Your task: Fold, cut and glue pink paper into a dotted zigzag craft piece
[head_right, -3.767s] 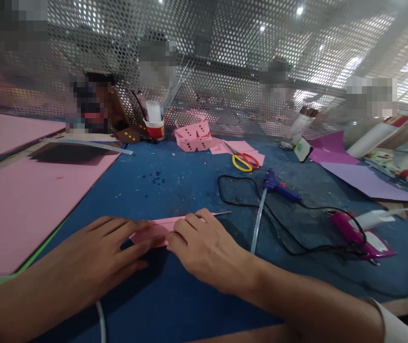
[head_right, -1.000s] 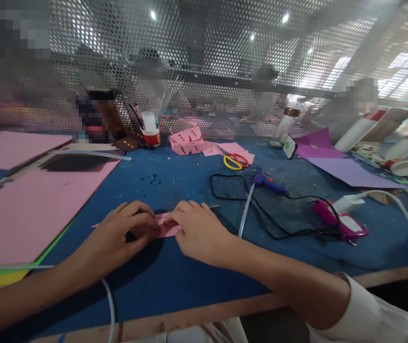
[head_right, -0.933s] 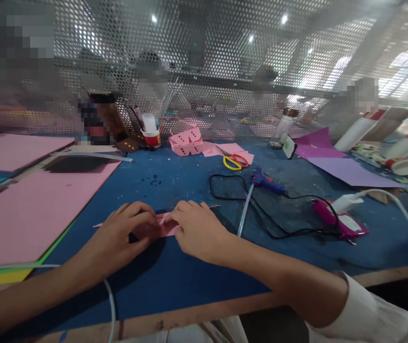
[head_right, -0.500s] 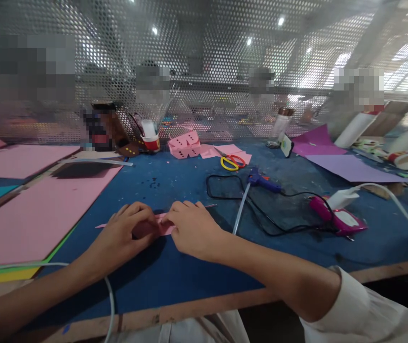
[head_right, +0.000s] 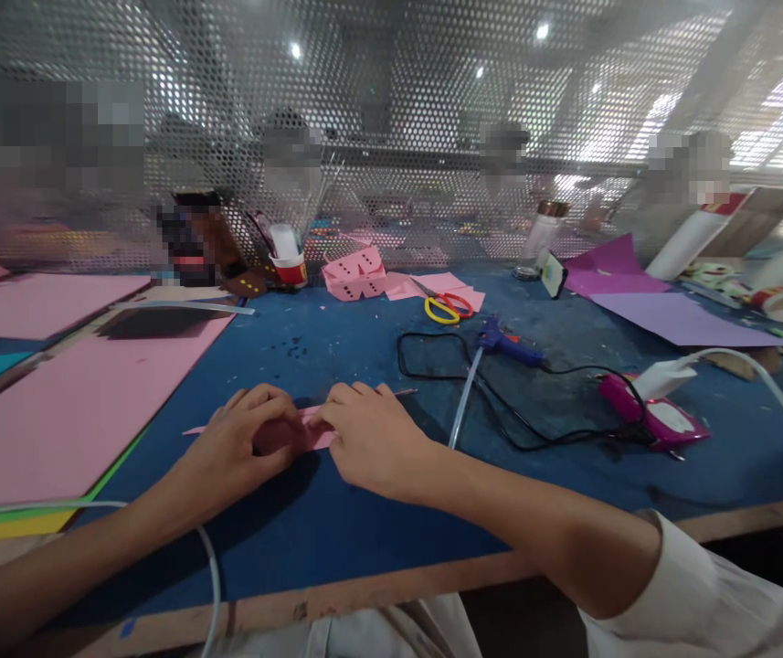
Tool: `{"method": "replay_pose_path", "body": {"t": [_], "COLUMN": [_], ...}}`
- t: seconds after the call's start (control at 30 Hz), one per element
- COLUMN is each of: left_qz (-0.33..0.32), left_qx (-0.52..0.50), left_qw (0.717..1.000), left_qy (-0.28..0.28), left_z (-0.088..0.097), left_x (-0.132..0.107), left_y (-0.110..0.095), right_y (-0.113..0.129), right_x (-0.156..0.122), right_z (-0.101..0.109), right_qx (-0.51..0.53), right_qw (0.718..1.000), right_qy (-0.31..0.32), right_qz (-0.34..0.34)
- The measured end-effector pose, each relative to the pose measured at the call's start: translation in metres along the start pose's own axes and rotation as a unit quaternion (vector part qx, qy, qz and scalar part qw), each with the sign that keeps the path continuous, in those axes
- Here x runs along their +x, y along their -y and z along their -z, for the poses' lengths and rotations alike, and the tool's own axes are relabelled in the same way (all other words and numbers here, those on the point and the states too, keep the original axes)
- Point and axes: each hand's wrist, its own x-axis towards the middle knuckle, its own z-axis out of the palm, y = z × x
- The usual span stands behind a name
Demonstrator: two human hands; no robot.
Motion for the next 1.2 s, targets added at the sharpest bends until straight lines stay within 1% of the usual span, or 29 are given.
{"method": "replay_pose_path", "body": {"t": [0.17, 0.43, 0.63, 1.2], "left_qz": [-0.010, -0.010, -0.028, -0.059], "left_qx": [-0.015, -0.044, -0.056, -0.097], "left_qw": [1.000, 0.999, 0.998, 0.990], "left_qy": [0.007, 0.023, 0.030, 0.083], "left_z": [0.001, 0.008, 0.009, 0.021], "left_x": [-0.001, -0.003, -0.002, -0.004], "left_y": [0.003, 0.001, 0.007, 0.017], "right_y": [-0.001, -0.001, -0.001, -0.001], "right_x": [0.001, 0.000, 0.000, 0.000], "right_z": [-0.001, 0.000, 0.002, 0.005], "right_qx": [0.004, 0.011, 0.027, 0.021], "right_qw": [1.000, 1.000, 1.000, 0.999], "right_qy": [0.000, 0.003, 0.008, 0.024], "right_qz": [0.005, 0.005, -0.001, -0.005]}}
